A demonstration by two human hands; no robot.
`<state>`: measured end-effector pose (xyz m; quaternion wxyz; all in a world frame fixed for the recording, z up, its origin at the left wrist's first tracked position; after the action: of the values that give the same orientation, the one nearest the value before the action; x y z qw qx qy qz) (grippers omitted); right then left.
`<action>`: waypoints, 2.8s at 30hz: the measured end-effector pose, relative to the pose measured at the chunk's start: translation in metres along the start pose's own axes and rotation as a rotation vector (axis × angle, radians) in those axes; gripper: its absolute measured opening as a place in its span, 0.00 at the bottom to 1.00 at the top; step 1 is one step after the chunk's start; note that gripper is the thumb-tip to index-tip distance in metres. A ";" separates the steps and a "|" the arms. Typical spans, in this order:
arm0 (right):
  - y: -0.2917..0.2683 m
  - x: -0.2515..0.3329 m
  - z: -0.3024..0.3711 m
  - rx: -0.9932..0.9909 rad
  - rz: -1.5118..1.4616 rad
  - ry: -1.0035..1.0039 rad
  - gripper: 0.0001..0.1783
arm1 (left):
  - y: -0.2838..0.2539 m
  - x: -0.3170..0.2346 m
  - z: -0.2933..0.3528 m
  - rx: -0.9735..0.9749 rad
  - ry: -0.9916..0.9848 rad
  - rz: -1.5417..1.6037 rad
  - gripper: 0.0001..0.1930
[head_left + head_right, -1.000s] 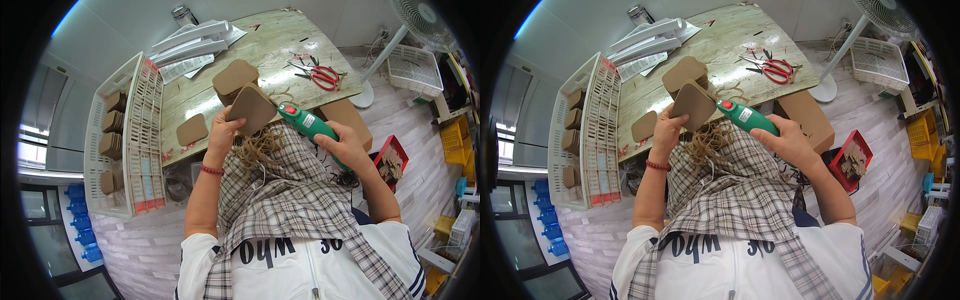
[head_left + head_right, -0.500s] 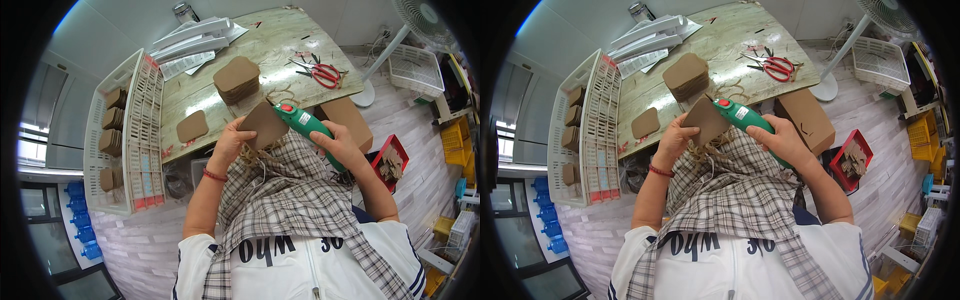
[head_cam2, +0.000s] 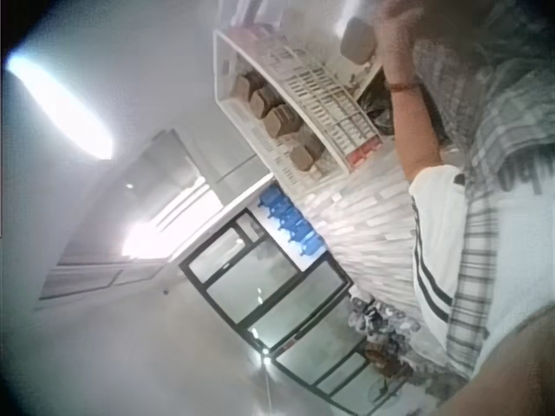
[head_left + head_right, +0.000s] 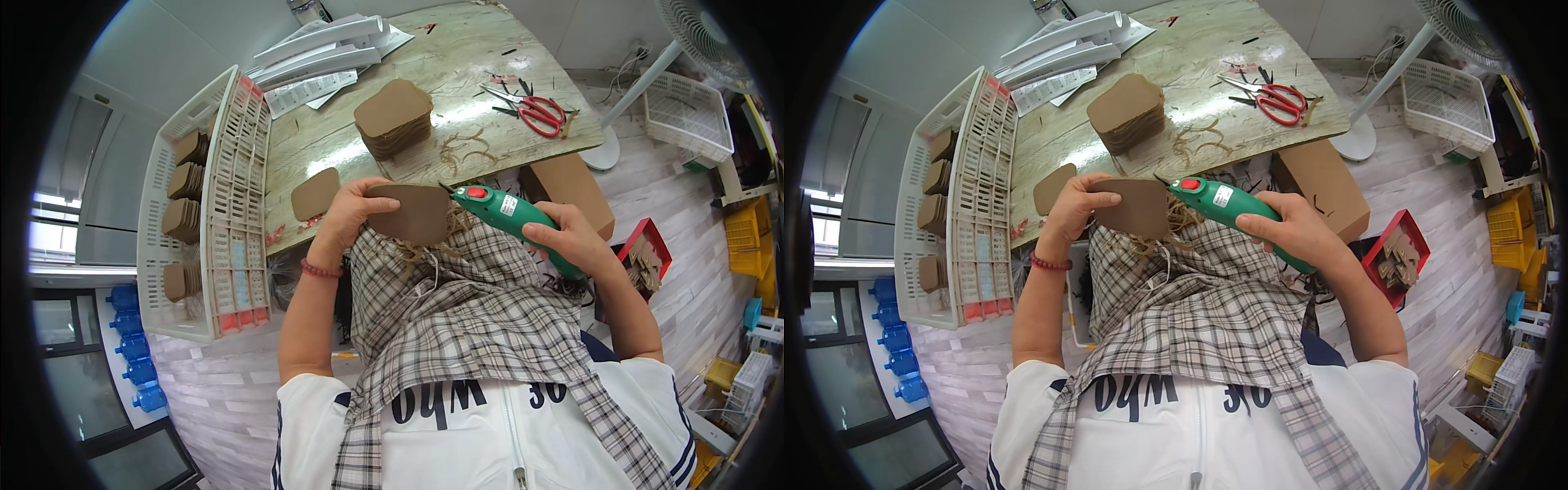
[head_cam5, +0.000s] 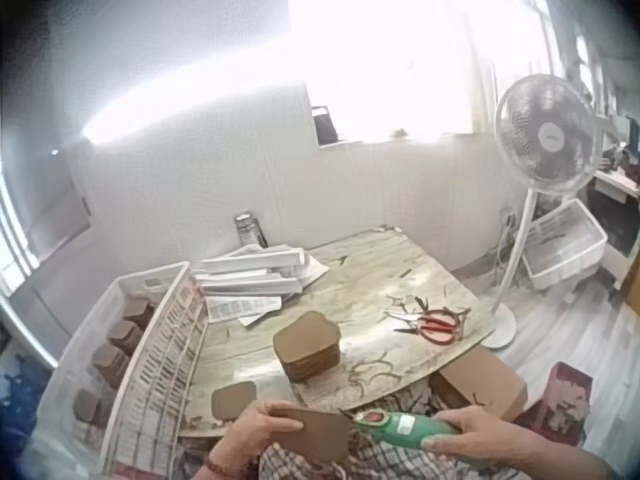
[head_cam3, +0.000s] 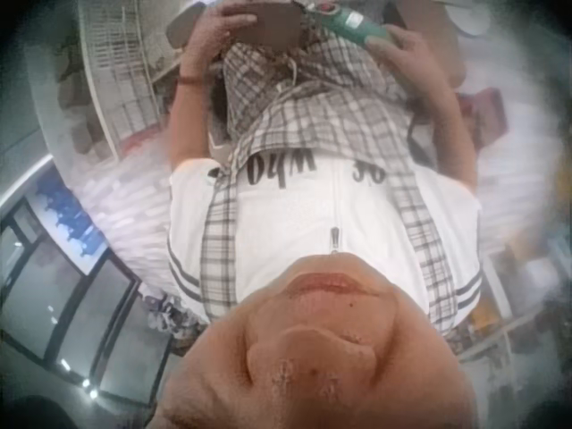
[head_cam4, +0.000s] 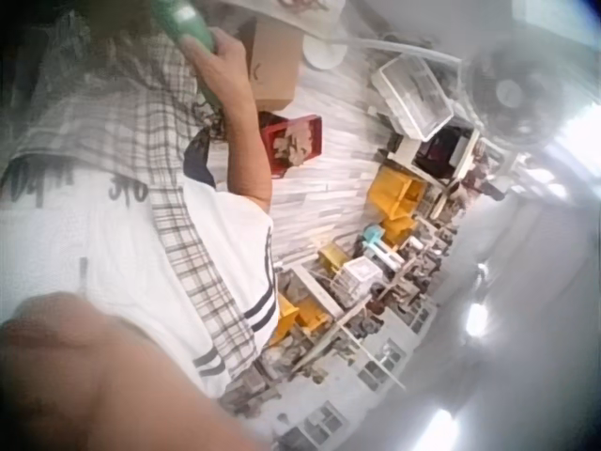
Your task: The person uses a green rotary tool to smooth the edges of rectangular cardboard pieces. They hold each piece in their left hand and run the tool along the perimeter, then place the finished pieces into a white plastic basket.
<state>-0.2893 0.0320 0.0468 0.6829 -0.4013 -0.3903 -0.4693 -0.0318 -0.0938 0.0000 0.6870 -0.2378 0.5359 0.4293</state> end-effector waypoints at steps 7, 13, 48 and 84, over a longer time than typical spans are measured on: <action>0.009 -0.006 -0.003 0.043 -0.024 -0.006 0.21 | -0.012 0.010 0.002 -0.111 0.058 0.212 0.09; 0.014 -0.008 -0.007 0.038 0.019 -0.016 0.21 | 0.001 0.008 0.002 -0.074 0.054 0.148 0.09; 0.002 -0.030 -0.039 -0.184 -0.024 -0.032 0.20 | -0.081 -0.090 -0.045 -0.828 0.774 -1.382 0.29; 0.010 0.040 -0.026 -0.298 -0.093 -0.195 0.17 | 0.025 -0.039 -0.061 -0.308 0.586 1.298 0.23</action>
<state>-0.2655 -0.0026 0.0721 0.5522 -0.5232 -0.3989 -0.5120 -0.0875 -0.1415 0.0208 0.0809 -0.0713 0.6643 0.7396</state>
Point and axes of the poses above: each hand's wrist, its own z-axis away from the middle knuckle, its own y-axis out of the palm, x = y × z, the point moved 10 cm from there along -z, towards the middle knuckle, and after that the axes turned 2 degrees about y, right-handed, at the moved point
